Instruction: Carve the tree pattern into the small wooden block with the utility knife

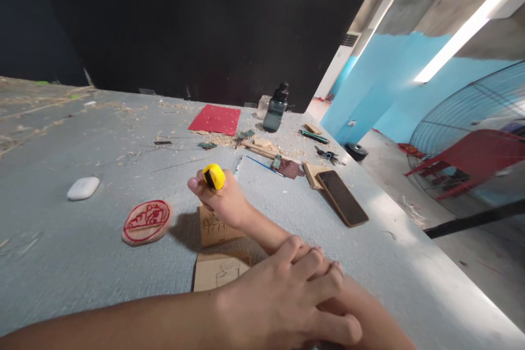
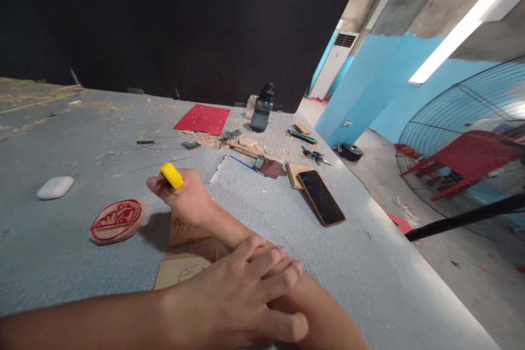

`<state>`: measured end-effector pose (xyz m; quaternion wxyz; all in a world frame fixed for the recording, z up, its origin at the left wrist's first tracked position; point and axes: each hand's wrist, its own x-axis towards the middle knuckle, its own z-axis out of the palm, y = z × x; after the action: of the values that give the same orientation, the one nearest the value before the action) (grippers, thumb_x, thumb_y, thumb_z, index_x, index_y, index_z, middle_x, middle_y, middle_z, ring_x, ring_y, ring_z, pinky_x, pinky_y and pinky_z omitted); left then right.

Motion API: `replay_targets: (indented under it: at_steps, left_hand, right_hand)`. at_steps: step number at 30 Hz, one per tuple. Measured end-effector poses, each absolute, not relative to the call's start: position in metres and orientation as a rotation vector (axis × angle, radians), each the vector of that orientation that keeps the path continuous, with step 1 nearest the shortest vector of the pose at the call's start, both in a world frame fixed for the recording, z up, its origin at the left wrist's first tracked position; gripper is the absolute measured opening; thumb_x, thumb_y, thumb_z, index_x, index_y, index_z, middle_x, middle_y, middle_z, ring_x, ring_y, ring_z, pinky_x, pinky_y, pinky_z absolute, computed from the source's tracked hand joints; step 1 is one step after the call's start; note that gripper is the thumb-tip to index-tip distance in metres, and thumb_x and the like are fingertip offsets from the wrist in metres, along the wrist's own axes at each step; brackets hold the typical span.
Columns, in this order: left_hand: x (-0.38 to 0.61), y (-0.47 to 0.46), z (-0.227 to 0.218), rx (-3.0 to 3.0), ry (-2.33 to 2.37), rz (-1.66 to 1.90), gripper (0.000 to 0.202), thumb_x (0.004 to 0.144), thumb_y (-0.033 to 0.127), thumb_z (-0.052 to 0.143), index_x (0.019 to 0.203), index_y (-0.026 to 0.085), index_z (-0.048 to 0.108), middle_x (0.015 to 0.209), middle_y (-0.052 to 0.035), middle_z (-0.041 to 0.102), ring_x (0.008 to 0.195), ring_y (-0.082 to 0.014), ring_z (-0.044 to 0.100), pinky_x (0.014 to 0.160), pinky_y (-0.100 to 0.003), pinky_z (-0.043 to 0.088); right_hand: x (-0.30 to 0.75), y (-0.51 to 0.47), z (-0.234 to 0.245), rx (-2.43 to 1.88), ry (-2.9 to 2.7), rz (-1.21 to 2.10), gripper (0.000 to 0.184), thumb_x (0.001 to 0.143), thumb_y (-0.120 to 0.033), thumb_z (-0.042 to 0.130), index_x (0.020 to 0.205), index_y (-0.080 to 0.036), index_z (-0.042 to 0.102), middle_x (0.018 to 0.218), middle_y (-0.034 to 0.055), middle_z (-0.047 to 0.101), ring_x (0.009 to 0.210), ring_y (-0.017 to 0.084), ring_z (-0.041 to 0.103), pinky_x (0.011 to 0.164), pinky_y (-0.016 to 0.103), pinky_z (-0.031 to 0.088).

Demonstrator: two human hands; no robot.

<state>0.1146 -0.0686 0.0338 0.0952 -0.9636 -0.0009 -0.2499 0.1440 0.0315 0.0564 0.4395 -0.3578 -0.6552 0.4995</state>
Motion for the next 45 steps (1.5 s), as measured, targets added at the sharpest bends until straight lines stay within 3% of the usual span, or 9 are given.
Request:
replay_targets:
  at_steps: [5, 10, 15, 24, 32, 40, 45]
  left_hand:
    - [0.115, -0.070, 0.032, -2.854, -0.050, -0.735, 0.040, 0.109, 0.047, 0.052, 0.149, 0.045, 0.057, 0.149, -0.0069, 0.059, 0.124, -0.0292, 0.058, 0.101, -0.048, 0.043]
    - [0.115, -0.070, 0.031, -2.857, -0.049, -0.753, 0.042, 0.110, 0.042, 0.049, 0.152, 0.046, 0.055, 0.150, -0.0075, 0.058, 0.122, -0.0291, 0.059, 0.100, -0.048, 0.044]
    - [0.117, -0.069, 0.032, -2.837, -0.006, -0.820, 0.036, 0.110, 0.028, 0.050, 0.137, 0.043, 0.067, 0.140, -0.0075, 0.063, 0.120, -0.0289, 0.062, 0.103, -0.050, 0.045]
    - [0.121, -0.073, 0.026, -2.806, 0.027, -0.969, 0.024, 0.105, 0.027, 0.059, 0.120, 0.038, 0.074, 0.133, -0.0076, 0.067, 0.124, -0.0305, 0.061, 0.103, -0.051, 0.047]
    - [0.118, -0.068, 0.026, -2.812, -0.032, -0.766, 0.045, 0.109, 0.028, 0.050, 0.149, 0.047, 0.056, 0.148, -0.0086, 0.059, 0.120, -0.0294, 0.061, 0.096, -0.049, 0.047]
    - [0.121, -0.068, 0.023, -2.776, -0.068, -0.834, 0.046, 0.111, 0.029, 0.049, 0.151, 0.051, 0.055, 0.144, -0.0053, 0.062, 0.113, -0.0251, 0.062, 0.093, -0.045, 0.047]
    - [0.121, -0.070, 0.024, -2.749, -0.079, -0.894, 0.038, 0.109, 0.030, 0.054, 0.141, 0.046, 0.063, 0.137, -0.0063, 0.066, 0.112, -0.0263, 0.063, 0.093, -0.046, 0.048]
  right_hand:
    - [0.143, 0.031, 0.057, -0.905, -1.668, 1.212, 0.053, 0.089, -0.066, 0.064, 0.066, -0.025, 0.039, 0.062, -0.0060, 0.034, 0.063, 0.012, 0.031, 0.058, 0.028, 0.027]
    - [0.143, 0.031, 0.057, -0.909, -1.664, 1.222, 0.054, 0.088, -0.068, 0.063, 0.067, -0.025, 0.039, 0.062, -0.0060, 0.035, 0.063, 0.012, 0.032, 0.058, 0.028, 0.028]
    - [0.146, 0.033, 0.059, -0.892, -1.660, 1.194, 0.055, 0.089, -0.065, 0.065, 0.064, -0.024, 0.039, 0.061, -0.0060, 0.035, 0.063, 0.011, 0.031, 0.059, 0.028, 0.028]
    - [0.146, 0.030, 0.061, -0.840, -1.672, 1.201, 0.054, 0.089, -0.064, 0.066, 0.063, -0.024, 0.041, 0.062, -0.0056, 0.038, 0.063, 0.012, 0.033, 0.061, 0.028, 0.031]
    - [0.144, 0.032, 0.058, -0.852, -1.691, 1.181, 0.057, 0.088, -0.064, 0.068, 0.062, -0.024, 0.037, 0.061, -0.0071, 0.033, 0.062, 0.011, 0.029, 0.060, 0.029, 0.028]
    - [0.143, 0.032, 0.058, -0.853, -1.676, 1.212, 0.056, 0.089, -0.066, 0.066, 0.064, -0.024, 0.038, 0.061, -0.0067, 0.034, 0.063, 0.011, 0.030, 0.060, 0.029, 0.028]
    - [0.142, 0.033, 0.057, -0.852, -1.719, 1.160, 0.061, 0.087, -0.069, 0.066, 0.061, -0.024, 0.036, 0.061, -0.0072, 0.031, 0.061, 0.010, 0.028, 0.059, 0.029, 0.027]
